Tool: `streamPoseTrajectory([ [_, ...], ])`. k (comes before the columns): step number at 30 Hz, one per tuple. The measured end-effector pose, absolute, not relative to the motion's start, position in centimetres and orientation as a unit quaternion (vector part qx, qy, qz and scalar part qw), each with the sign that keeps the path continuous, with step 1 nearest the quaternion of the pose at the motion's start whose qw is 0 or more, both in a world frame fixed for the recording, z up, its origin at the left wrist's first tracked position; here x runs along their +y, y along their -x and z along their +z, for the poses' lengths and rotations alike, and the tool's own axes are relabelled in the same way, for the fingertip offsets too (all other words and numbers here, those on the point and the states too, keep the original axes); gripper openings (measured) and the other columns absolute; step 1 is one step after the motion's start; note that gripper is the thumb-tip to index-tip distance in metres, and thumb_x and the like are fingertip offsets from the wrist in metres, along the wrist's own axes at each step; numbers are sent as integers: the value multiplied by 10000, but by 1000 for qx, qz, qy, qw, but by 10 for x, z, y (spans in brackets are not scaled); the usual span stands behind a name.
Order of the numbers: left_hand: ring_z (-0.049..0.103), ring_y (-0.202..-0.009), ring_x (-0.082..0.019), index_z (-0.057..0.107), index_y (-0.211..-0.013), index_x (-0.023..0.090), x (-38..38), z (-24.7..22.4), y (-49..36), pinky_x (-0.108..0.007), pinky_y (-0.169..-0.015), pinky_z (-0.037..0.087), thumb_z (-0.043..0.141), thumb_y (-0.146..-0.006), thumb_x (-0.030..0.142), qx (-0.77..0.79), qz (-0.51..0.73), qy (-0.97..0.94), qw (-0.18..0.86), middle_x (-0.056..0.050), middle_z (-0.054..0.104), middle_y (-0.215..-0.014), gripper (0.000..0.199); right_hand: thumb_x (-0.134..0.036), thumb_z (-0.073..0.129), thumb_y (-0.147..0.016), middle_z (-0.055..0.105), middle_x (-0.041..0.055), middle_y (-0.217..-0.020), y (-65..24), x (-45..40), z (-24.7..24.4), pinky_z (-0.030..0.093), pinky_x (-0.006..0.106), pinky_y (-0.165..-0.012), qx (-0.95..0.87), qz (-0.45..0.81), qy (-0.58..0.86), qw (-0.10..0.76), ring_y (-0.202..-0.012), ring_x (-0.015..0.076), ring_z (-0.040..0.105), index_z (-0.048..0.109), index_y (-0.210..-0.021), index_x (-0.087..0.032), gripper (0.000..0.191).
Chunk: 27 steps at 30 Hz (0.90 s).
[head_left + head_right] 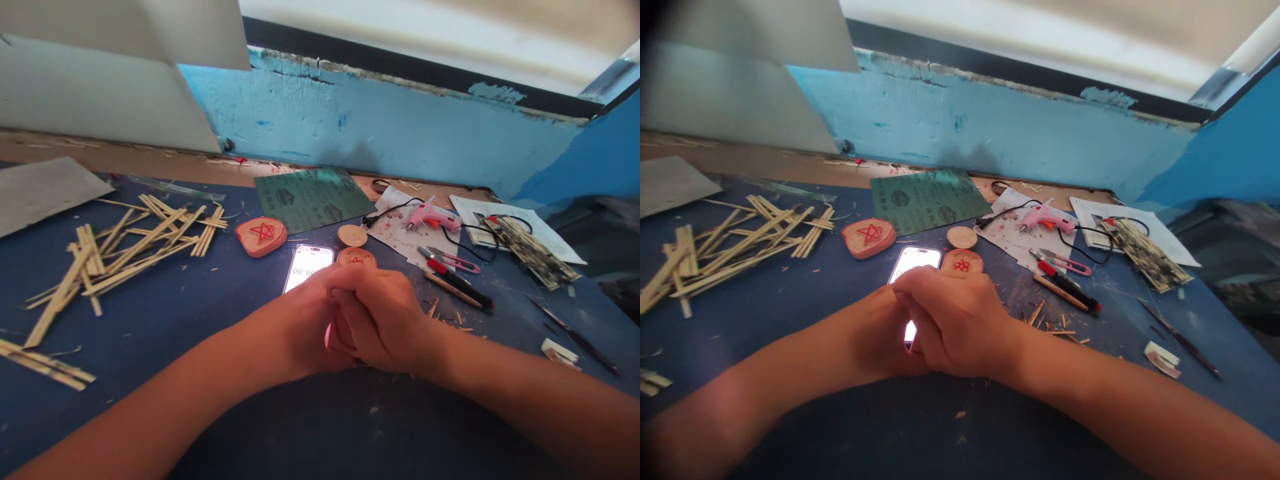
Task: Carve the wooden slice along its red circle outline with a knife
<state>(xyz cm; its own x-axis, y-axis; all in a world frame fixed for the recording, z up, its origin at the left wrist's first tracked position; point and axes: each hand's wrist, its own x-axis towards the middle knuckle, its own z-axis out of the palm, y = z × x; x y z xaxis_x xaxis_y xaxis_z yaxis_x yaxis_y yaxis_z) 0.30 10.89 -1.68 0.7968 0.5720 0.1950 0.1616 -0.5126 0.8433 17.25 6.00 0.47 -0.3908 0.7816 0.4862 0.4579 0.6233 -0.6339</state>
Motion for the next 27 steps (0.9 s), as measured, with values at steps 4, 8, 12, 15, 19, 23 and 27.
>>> streamPoseTrajectory([
  [4, 636, -1235, -320, 632, -1296, 240, 104, -8, 14, -457, -1067, 574, 887, -671, 151, 228, 221, -853, 415, -85, 617, -1366, 680, -196, 607, -1005, 692, -18, -820, -201, 42, -7, 440, 319, -613, -810, 180, 404, 385, -656, 172, 609, 670, -1055, -287, 123],
  [8, 598, -1339, -365, 546, -1458, 172, 92, -3, 16, -497, -1128, 554, 979, -641, 199, 294, 161, -883, 327, -163, 558, -1500, 925, -216, 493, -1103, 577, -29, -762, -231, 23, 0, 368, 329, -532, -739, 164, 513, 404, -570, 174, 498, 611, -1205, -322, 189],
  [12, 630, -1283, -424, 617, -1383, 128, 78, 1, 3, -589, -1108, 554, 1059, -634, 426, 349, 126, -885, 280, -222, 602, -1462, 920, -312, 463, -1142, 561, -41, -714, -244, 33, 14, 402, 317, -561, -737, 196, 556, 331, -580, 168, 541, 611, -1159, -289, 150],
  [15, 642, -1240, -480, 623, -1419, 114, 68, 5, -5, -687, -1069, 540, 1065, -581, 583, 357, 107, -892, 256, -250, 643, -1419, 1057, -297, 495, -1127, 737, 9, -871, -246, 46, 17, 499, 321, -706, -769, 231, 547, 237, -781, 195, 703, 670, -1129, -249, 182],
  [19, 628, -1261, -496, 541, -1552, 108, 59, 3, -7, -718, -1090, 503, 1023, -528, 727, 342, 51, -904, 252, -263, 638, -1452, 1289, -250, 496, -1116, 820, 55, -1063, -246, 49, 10, 549, 320, -756, -790, 257, 527, 179, -897, 216, 774, 710, -1217, -242, 237],
  [23, 670, -1170, -478, 518, -1564, 79, 57, -9, -2, -665, -1035, 553, 970, -577, 728, 316, 58, -917, 238, -261, 654, -1438, 1264, -234, 503, -1105, 831, 65, -1098, -246, 45, 1, 575, 329, -790, -797, 256, 522, 166, -940, 227, 793, 722, -1222, -239, 248],
  [27, 725, -1155, -467, 483, -1563, 29, 55, -14, 4, -583, -909, 637, 765, -841, 305, 296, 42, -935, 188, -315, 603, -1512, 822, -255, 522, -1094, 817, 86, -1222, -252, 40, -3, 597, 389, -883, -792, 247, 533, 165, -1040, 257, 791, 709, -1317, -246, 291],
])
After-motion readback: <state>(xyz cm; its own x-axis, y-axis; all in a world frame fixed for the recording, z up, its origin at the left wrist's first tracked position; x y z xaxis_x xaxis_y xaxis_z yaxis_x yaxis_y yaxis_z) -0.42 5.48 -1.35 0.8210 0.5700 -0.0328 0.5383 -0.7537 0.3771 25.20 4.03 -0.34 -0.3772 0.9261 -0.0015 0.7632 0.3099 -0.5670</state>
